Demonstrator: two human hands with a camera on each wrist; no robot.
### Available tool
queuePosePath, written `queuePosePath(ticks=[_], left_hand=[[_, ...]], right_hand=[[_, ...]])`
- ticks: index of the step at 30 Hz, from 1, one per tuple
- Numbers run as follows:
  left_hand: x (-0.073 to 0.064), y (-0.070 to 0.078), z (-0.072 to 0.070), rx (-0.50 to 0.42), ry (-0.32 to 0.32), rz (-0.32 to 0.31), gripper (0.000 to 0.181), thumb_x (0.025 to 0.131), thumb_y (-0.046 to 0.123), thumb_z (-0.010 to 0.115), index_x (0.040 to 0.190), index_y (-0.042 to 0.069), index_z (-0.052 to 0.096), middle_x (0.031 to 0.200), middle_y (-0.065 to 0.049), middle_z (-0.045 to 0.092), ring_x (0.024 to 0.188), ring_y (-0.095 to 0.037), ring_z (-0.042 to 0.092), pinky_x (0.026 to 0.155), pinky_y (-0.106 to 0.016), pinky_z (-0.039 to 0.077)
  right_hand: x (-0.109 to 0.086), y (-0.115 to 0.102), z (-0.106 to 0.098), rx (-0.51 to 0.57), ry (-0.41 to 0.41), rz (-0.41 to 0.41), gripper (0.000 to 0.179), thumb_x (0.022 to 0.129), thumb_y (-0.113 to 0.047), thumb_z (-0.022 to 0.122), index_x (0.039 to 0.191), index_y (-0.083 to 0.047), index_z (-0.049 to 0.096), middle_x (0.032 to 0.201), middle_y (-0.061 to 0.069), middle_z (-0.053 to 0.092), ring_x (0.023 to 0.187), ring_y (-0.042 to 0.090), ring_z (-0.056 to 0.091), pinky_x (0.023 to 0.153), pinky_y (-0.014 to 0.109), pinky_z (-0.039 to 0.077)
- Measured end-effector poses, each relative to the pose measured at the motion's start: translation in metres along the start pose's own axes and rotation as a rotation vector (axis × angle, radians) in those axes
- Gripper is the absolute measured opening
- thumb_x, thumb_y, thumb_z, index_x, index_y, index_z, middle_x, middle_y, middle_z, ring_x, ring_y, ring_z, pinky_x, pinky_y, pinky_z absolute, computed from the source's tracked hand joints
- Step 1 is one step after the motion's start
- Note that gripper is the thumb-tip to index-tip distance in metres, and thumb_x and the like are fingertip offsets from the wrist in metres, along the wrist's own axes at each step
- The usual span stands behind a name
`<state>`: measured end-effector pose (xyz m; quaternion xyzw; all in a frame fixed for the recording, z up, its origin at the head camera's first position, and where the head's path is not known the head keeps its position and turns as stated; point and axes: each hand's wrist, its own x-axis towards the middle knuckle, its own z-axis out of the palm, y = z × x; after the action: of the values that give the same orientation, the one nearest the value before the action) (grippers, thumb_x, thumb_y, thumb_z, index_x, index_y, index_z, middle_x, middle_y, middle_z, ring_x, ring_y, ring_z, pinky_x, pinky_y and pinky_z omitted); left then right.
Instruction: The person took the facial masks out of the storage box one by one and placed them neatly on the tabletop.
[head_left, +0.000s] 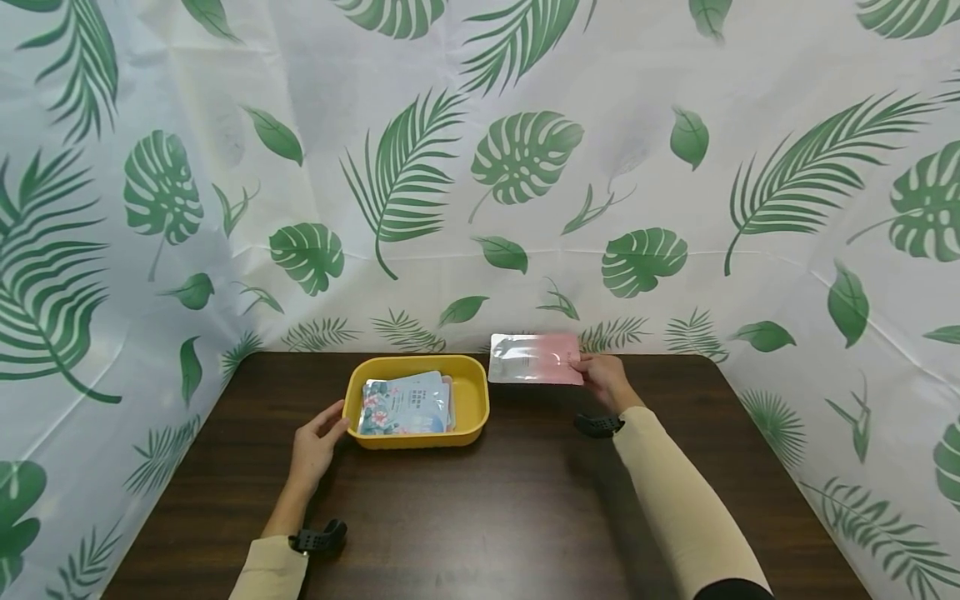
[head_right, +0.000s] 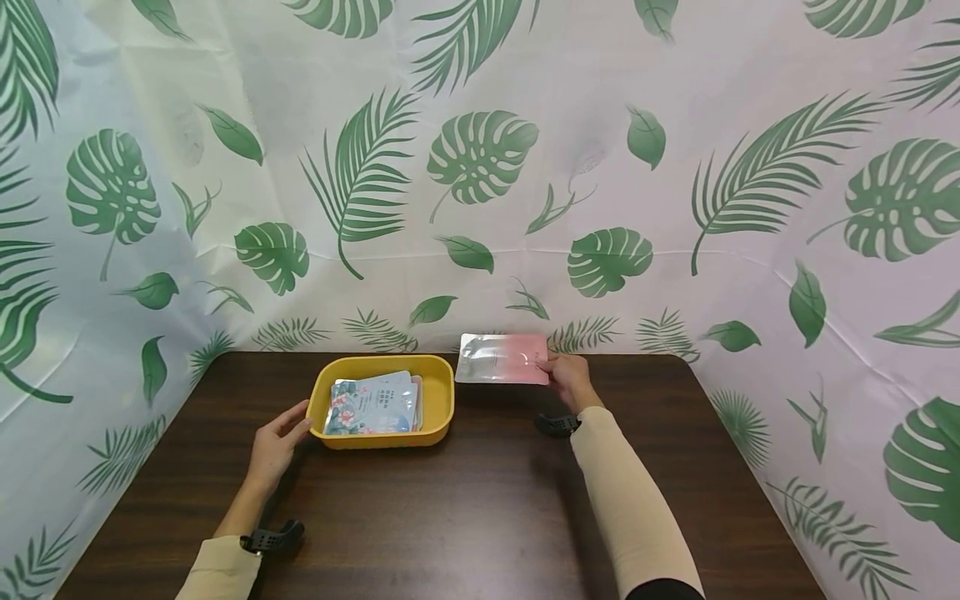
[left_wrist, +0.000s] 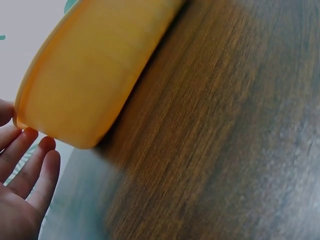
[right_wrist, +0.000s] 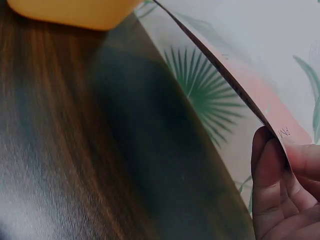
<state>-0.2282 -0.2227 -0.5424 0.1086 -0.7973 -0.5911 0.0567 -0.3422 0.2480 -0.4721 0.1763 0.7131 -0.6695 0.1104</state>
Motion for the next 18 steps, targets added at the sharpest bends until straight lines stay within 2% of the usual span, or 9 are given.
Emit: queuePosePath(ticks=[3, 9, 14, 18], left_hand=[[0.000, 0.000, 0.001, -0.006, -0.001, 0.008, 0.043, 0.100, 0.018, 0.056, 0.140, 0.004, 0.052, 0.142, -0.019, 0.053, 0.124, -0.028, 0.052, 0.086, -0.010, 0.049], [0.001, -0.001, 0.002, -0.023, -0.001, -0.001, 0.042, 0.100, 0.016, 0.055, 0.140, 0.005, 0.051, 0.143, -0.018, 0.052, 0.124, -0.027, 0.052, 0.087, -0.010, 0.049], [0.002, -0.001, 0.002, -0.014, 0.001, -0.017, 0.042, 0.101, 0.016, 0.053, 0.141, 0.005, 0.050, 0.145, -0.017, 0.050, 0.125, -0.027, 0.053, 0.089, -0.013, 0.050], [0.002, 0.000, 0.002, -0.015, 0.008, -0.024, 0.042, 0.101, 0.016, 0.053, 0.141, 0.006, 0.051, 0.144, -0.016, 0.052, 0.121, -0.023, 0.055, 0.088, -0.015, 0.052]], right_hand=[[0.006, 0.007, -0.003, -0.011, 0.017, 0.011, 0.041, 0.097, -0.011, 0.058, 0.134, 0.007, 0.053, 0.093, 0.000, 0.064, 0.079, 0.012, 0.059, 0.070, 0.021, 0.054], [0.016, 0.021, -0.004, -0.016, 0.026, 0.017, 0.041, 0.098, -0.008, 0.057, 0.133, 0.010, 0.052, 0.087, -0.001, 0.065, 0.077, 0.011, 0.059, 0.068, 0.022, 0.053], [0.020, 0.031, -0.001, -0.067, 0.031, 0.009, 0.039, 0.097, -0.007, 0.057, 0.131, 0.012, 0.053, 0.095, 0.005, 0.065, 0.077, 0.011, 0.058, 0.065, 0.020, 0.052], [0.025, 0.040, 0.001, -0.094, 0.047, -0.013, 0.035, 0.096, -0.003, 0.057, 0.126, 0.014, 0.056, 0.085, 0.001, 0.065, 0.070, 0.010, 0.058, 0.062, 0.022, 0.052]])
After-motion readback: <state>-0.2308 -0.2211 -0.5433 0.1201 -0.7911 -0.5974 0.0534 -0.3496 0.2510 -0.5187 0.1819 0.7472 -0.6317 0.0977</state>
